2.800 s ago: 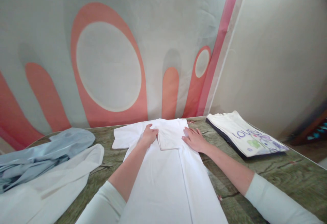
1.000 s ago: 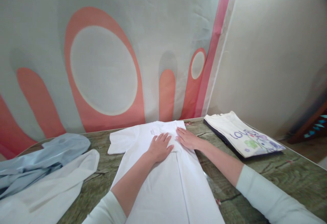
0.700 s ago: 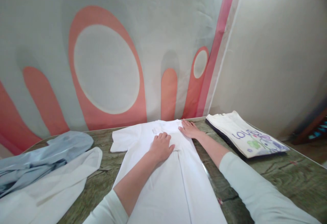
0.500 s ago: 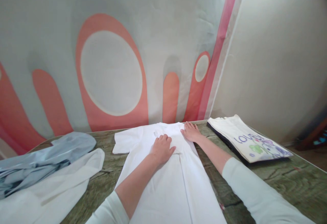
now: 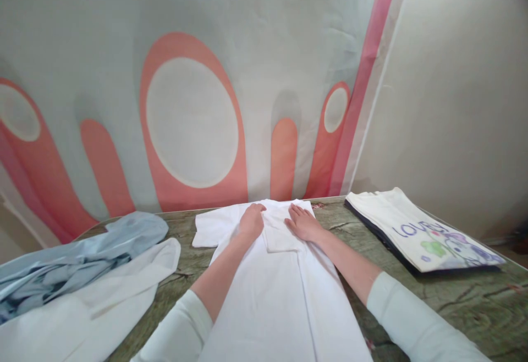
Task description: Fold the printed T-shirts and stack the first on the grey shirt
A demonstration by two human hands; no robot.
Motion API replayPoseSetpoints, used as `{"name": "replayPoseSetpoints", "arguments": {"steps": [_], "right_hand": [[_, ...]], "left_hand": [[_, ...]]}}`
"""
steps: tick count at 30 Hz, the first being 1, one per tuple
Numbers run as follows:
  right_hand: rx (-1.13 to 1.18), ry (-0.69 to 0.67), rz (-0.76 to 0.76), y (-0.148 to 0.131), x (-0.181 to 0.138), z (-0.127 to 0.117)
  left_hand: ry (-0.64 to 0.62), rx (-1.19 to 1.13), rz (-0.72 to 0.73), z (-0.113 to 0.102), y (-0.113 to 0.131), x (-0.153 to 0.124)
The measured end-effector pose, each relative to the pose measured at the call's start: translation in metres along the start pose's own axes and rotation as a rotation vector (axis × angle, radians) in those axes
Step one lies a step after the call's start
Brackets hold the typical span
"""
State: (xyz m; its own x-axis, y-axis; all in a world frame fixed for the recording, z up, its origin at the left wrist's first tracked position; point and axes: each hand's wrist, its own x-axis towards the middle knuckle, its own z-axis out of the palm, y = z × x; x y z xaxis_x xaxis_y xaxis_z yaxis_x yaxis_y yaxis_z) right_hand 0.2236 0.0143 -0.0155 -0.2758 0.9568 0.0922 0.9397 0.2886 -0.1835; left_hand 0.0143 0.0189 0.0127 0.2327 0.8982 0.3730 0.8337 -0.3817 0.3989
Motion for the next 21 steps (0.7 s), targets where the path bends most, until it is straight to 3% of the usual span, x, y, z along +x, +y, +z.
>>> {"name": "replayPoseSetpoints", "arguments": {"steps": [7, 15, 21], "right_hand": [[0.002, -0.021, 0.016, 0.001, 0.000, 0.001], [0.023, 0.000, 0.007, 0.003, 0.001, 0.002], [0.027, -0.001, 0.019, 0.002, 0.001, 0.002]], "left_hand": [[-0.047, -0.049, -0.034, 0.013, -0.026, 0.032], [0.067, -0.060, -0.124, 0.022, -0.030, 0.026], [0.040, -0.015, -0.212, 0.017, -0.021, 0.023]]}}
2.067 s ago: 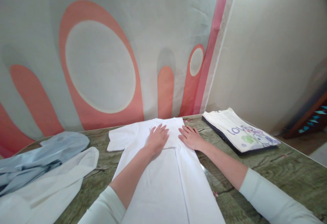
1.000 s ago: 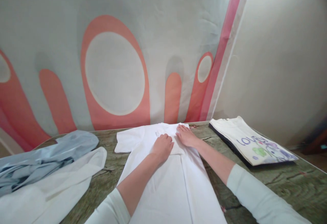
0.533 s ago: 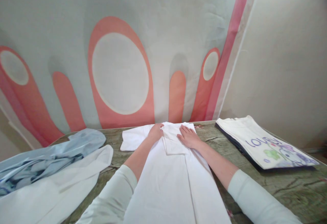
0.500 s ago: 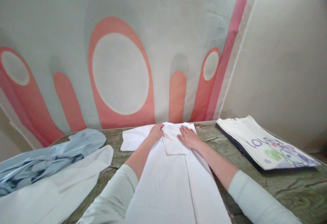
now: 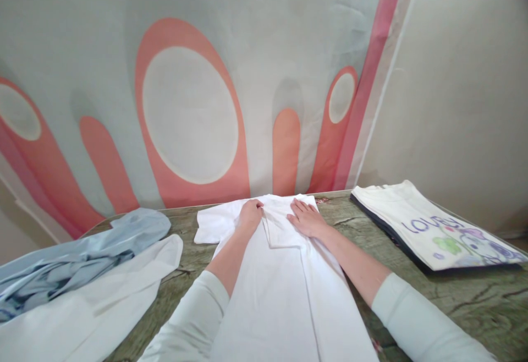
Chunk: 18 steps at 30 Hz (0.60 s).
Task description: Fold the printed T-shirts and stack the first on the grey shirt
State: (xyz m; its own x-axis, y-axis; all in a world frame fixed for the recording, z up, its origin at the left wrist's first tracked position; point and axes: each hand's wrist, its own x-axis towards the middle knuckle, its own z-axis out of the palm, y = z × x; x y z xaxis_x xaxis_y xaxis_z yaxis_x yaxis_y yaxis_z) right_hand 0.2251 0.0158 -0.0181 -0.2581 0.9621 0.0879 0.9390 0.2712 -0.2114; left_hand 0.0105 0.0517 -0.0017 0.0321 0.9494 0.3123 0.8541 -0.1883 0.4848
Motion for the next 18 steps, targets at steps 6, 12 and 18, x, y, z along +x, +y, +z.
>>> {"name": "replayPoseSetpoints", "arguments": {"steps": [6, 12, 18], "right_hand": [[-0.004, 0.003, -0.007, 0.000, -0.001, -0.001], [-0.007, 0.001, -0.003, -0.001, -0.001, -0.001], [-0.004, 0.001, -0.004, -0.001, -0.001, -0.001]], "left_hand": [[0.048, 0.043, -0.017, -0.011, 0.024, -0.014], [-0.050, 0.030, -0.051, -0.006, 0.025, -0.026], [-0.093, 0.043, -0.007, -0.004, 0.026, -0.041]]}}
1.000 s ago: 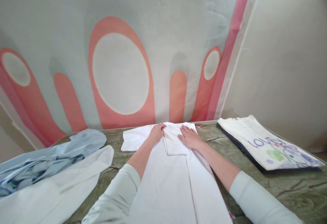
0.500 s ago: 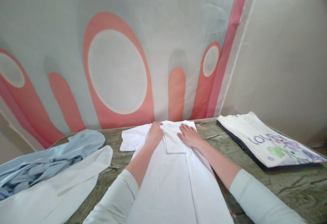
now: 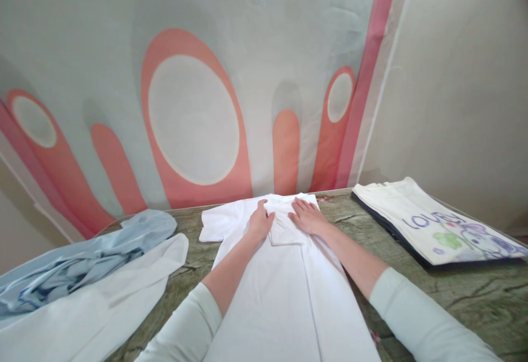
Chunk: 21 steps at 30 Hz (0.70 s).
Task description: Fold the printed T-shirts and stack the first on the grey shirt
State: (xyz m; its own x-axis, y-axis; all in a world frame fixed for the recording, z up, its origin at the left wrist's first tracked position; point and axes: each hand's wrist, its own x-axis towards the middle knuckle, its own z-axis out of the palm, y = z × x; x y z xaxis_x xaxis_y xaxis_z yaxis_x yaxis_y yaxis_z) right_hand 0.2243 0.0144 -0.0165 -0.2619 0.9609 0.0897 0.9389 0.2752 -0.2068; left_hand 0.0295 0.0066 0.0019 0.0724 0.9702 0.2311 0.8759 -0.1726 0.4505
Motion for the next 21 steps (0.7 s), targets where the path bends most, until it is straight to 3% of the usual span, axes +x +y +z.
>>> {"name": "replayPoseSetpoints", "arguments": {"steps": [8, 12, 16, 21], "right_hand": [[0.001, 0.003, -0.002, 0.001, 0.000, 0.001], [-0.005, 0.023, -0.015, 0.002, -0.001, 0.002], [0.018, 0.068, -0.032, 0.005, 0.000, 0.002], [0.043, 0.159, 0.052, 0.008, 0.004, 0.003]], "left_hand": [[-0.071, 0.289, 0.003, -0.017, 0.014, -0.011], [-0.043, 0.341, 0.243, -0.019, 0.029, -0.020], [-0.210, 0.297, 0.479, -0.008, 0.042, -0.032], [-0.390, 0.254, 0.461, 0.002, 0.043, -0.049]]}}
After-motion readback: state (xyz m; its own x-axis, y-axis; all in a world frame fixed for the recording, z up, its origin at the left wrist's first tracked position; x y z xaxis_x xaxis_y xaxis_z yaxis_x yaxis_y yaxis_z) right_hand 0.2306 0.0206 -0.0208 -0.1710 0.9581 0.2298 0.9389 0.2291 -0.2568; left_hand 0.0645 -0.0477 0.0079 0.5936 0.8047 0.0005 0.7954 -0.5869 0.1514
